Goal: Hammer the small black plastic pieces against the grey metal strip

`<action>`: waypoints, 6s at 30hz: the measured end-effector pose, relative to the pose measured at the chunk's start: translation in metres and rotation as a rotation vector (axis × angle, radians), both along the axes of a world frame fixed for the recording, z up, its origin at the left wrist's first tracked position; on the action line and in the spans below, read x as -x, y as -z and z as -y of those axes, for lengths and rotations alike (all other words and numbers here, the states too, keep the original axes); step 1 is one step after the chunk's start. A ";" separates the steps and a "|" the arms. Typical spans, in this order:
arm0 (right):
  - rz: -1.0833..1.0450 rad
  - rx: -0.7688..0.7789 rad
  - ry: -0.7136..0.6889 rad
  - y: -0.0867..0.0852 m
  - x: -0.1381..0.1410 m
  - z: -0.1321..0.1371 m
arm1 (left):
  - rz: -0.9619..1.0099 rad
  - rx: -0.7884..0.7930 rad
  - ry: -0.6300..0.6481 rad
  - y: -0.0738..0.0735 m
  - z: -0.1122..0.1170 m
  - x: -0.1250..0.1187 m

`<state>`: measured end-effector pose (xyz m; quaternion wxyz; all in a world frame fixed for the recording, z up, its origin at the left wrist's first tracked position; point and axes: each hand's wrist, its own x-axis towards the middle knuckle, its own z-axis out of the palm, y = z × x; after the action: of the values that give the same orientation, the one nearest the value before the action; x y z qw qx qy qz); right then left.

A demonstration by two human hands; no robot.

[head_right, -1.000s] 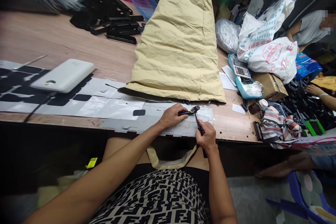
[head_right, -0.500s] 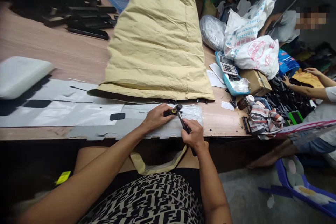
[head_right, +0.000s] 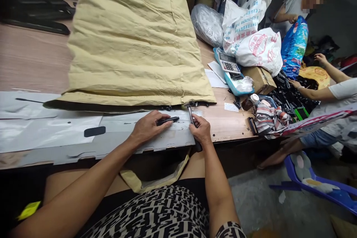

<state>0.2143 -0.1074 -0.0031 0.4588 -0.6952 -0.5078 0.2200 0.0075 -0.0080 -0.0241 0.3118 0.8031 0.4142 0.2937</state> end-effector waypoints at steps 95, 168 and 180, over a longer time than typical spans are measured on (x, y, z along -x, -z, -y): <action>-0.083 0.024 0.005 -0.005 -0.006 -0.005 | -0.270 0.094 -0.307 -0.030 0.018 0.018; 0.100 -0.028 -0.037 -0.029 0.023 0.025 | -0.066 0.105 -0.023 -0.023 -0.015 -0.018; -0.116 0.002 0.043 -0.001 0.004 0.020 | -0.095 0.070 0.109 -0.023 -0.002 -0.003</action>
<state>0.2107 -0.1271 -0.0026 0.4913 -0.6925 -0.4651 0.2508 0.0110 -0.0056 -0.0009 0.3351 0.8260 0.3944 0.2232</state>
